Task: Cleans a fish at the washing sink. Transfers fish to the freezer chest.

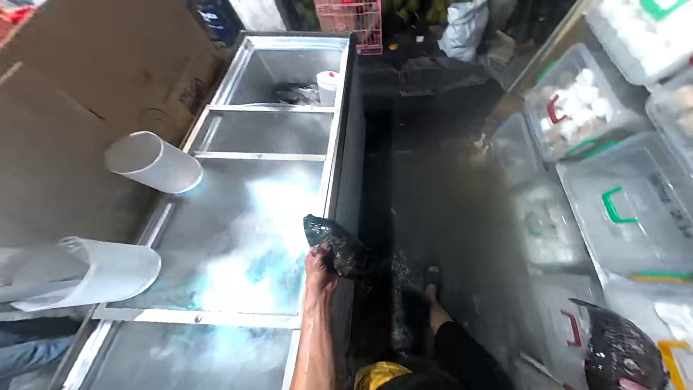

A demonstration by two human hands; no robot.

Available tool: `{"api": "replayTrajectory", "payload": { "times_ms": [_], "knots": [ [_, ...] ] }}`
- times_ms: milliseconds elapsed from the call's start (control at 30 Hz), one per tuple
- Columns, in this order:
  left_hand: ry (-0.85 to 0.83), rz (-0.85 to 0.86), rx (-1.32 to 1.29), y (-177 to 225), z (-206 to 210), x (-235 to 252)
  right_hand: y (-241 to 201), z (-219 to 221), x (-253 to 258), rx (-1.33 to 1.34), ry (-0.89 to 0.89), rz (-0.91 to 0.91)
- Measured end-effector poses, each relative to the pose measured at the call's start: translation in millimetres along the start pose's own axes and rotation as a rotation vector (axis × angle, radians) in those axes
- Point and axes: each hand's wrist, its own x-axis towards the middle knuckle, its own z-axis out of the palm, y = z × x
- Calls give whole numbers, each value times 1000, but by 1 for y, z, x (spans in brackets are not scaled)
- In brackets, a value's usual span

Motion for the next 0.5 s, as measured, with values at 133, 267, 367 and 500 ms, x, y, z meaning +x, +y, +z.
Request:
{"api": "replayTrajectory", "payload": {
  "times_ms": [133, 267, 367, 500],
  "knots": [
    [54, 212, -45, 23, 48, 46, -48, 28, 148, -4, 29, 20],
    [146, 286, -9, 67, 97, 91, -84, 81, 313, 8, -27, 85],
    [189, 356, -17, 80, 128, 148, -111, 131, 438, -22, -103, 76],
    [237, 392, -65, 95, 166, 252, -146, 203, 576, -15, -282, 27]
  ]
}}
